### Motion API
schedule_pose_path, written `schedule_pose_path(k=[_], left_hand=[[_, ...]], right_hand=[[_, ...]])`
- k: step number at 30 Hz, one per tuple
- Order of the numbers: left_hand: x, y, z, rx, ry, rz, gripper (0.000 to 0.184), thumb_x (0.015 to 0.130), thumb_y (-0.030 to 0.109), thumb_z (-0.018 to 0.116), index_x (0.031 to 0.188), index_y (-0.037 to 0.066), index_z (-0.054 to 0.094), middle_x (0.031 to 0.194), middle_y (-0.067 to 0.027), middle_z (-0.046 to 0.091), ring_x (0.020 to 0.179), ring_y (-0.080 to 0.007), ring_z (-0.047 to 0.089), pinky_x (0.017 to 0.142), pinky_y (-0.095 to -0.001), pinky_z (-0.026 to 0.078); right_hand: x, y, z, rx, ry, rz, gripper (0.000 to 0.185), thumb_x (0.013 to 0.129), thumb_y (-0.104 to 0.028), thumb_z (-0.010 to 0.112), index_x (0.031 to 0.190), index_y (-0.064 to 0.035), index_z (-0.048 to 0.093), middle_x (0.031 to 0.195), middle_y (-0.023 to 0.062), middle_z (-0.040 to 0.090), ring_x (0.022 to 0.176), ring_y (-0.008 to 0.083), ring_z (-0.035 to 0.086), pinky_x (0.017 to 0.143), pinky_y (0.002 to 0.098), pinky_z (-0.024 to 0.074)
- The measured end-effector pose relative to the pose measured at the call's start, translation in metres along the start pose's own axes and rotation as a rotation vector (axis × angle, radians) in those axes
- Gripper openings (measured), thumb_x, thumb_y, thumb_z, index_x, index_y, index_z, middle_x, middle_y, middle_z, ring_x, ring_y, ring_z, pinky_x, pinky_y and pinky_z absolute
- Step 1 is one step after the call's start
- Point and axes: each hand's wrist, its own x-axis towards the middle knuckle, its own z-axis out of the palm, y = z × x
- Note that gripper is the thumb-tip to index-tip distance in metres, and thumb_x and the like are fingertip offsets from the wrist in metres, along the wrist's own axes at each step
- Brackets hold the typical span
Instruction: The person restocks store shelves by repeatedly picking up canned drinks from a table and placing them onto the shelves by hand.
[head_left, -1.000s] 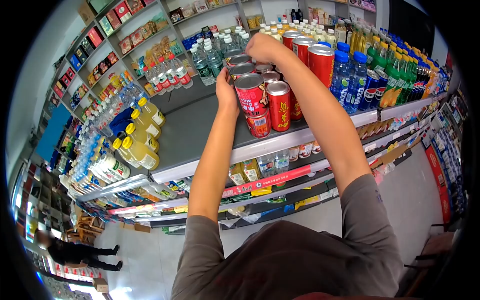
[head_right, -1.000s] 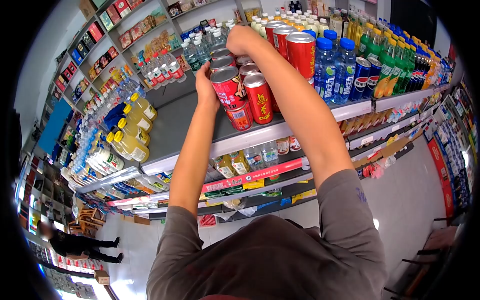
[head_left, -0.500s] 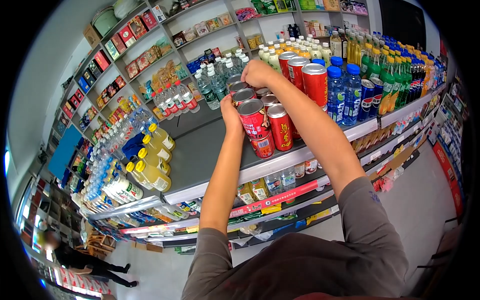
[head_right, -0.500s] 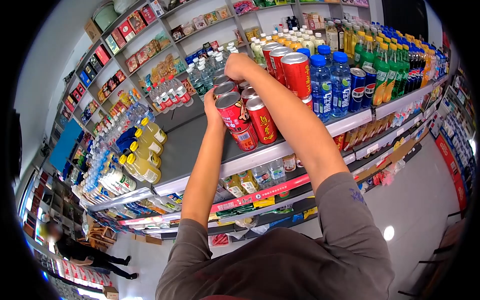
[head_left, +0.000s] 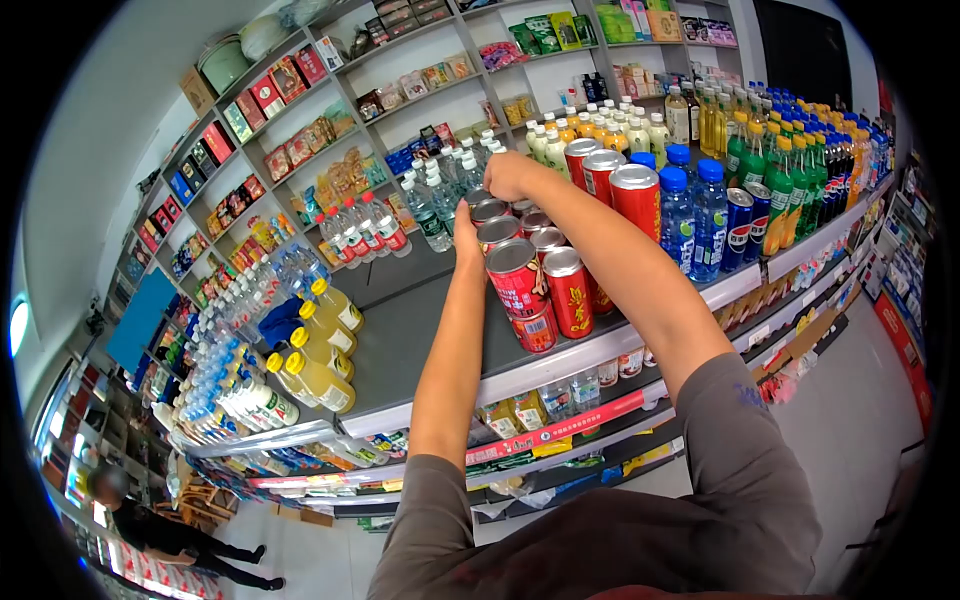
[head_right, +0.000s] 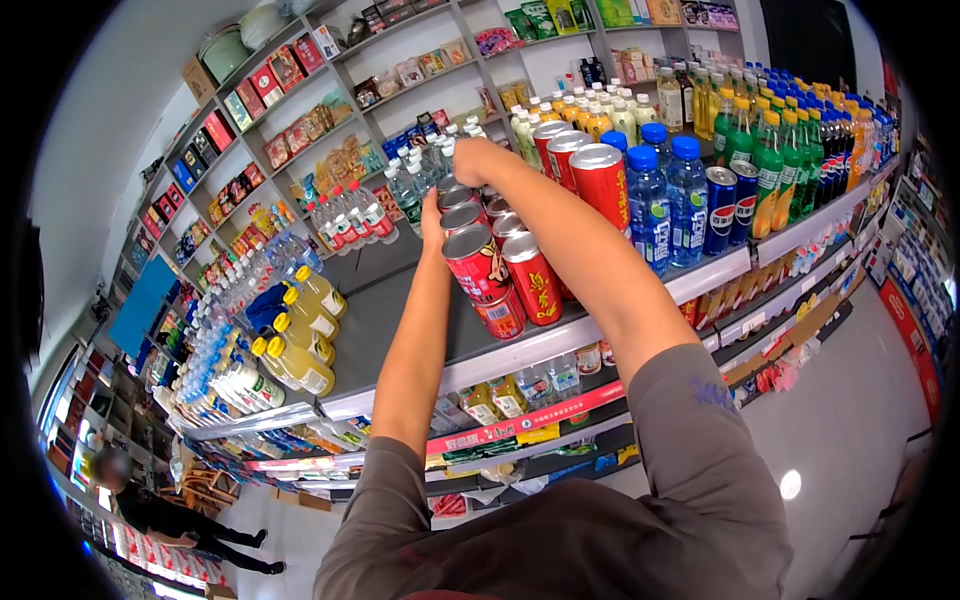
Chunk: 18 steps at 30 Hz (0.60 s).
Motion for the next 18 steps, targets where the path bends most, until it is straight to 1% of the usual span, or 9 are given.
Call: schedule_pose_path(k=[2, 5, 7, 11, 14, 17, 18], left_hand=[[0.001, -0.002, -0.002, -0.036, -0.025, -0.007, 0.043, 0.106, 0.044, 0.041, 0.119, 0.008, 0.060, 0.105, -0.0123, 0.070, 0.087, -0.0253, 0.070, 0.077, -0.0389, 0.057], [-0.004, -0.001, -0.001, -0.034, -0.054, 0.003, 0.041, 0.106, 0.043, 0.041, 0.118, 0.008, 0.060, 0.104, -0.0116, 0.070, 0.084, -0.0243, 0.070, 0.074, -0.0382, 0.058], [-0.011, 0.002, 0.004, -0.028, -0.060, -0.005, 0.041, 0.106, 0.042, 0.041, 0.117, 0.008, 0.060, 0.103, -0.0112, 0.070, 0.084, -0.0240, 0.069, 0.074, -0.0384, 0.058], [-0.015, 0.006, 0.010, 0.042, 0.043, 0.046, 0.041, 0.107, 0.042, 0.041, 0.115, 0.008, 0.061, 0.104, -0.0103, 0.070, 0.093, -0.0225, 0.069, 0.081, -0.0379, 0.056], [-0.031, 0.015, 0.022, 0.116, 0.080, 0.023, 0.040, 0.106, 0.042, 0.043, 0.112, 0.008, 0.063, 0.102, -0.0079, 0.070, 0.089, -0.0193, 0.066, 0.079, -0.0326, 0.053], [0.006, 0.002, -0.015, 0.213, 0.100, 0.060, 0.039, 0.104, 0.043, 0.047, 0.110, 0.009, 0.066, 0.098, -0.0056, 0.068, 0.083, -0.0159, 0.063, 0.074, -0.0271, 0.047], [0.007, 0.004, -0.018, 0.263, 0.057, 0.057, 0.046, 0.103, 0.045, 0.048, 0.130, 0.009, 0.059, 0.119, -0.0101, 0.067, 0.097, -0.0209, 0.063, 0.084, -0.0369, 0.052]], right_hand=[[0.004, 0.001, 0.006, -0.025, -0.015, 0.024, 0.023, 0.075, -0.008, 0.063, 0.087, 0.0064, 0.075, 0.098, 0.0277, 0.072, 0.095, 0.0389, 0.071, 0.086, 0.0434, 0.0571], [0.002, -0.001, 0.006, -0.023, 0.026, 0.055, 0.023, 0.075, -0.007, 0.063, 0.090, 0.0066, 0.075, 0.099, 0.0277, 0.072, 0.097, 0.0397, 0.071, 0.087, 0.0435, 0.0570], [-0.001, -0.004, 0.003, -0.040, 0.007, 0.062, 0.024, 0.076, -0.007, 0.063, 0.092, 0.0063, 0.075, 0.100, 0.0276, 0.072, 0.098, 0.0400, 0.071, 0.088, 0.0437, 0.0569], [-0.003, -0.008, -0.001, -0.042, -0.002, 0.075, 0.026, 0.077, -0.008, 0.063, 0.095, 0.0058, 0.075, 0.101, 0.0275, 0.072, 0.100, 0.0399, 0.071, 0.088, 0.0436, 0.0569], [-0.003, -0.007, 0.002, -0.048, 0.008, 0.118, 0.025, 0.077, -0.008, 0.062, 0.093, 0.0055, 0.075, 0.101, 0.0272, 0.072, 0.100, 0.0390, 0.071, 0.088, 0.0437, 0.0567], [-0.004, -0.005, -0.001, -0.131, 0.015, 0.045, 0.022, 0.076, -0.010, 0.064, 0.091, -0.0054, 0.080, 0.095, 0.0199, 0.074, 0.091, 0.0354, 0.072, 0.086, 0.0426, 0.0564], [-0.009, -0.010, -0.011, -0.163, 0.010, 0.014, 0.023, 0.075, -0.010, 0.064, 0.092, -0.0039, 0.079, 0.094, 0.0209, 0.074, 0.091, 0.0351, 0.072, 0.086, 0.0414, 0.0565]])
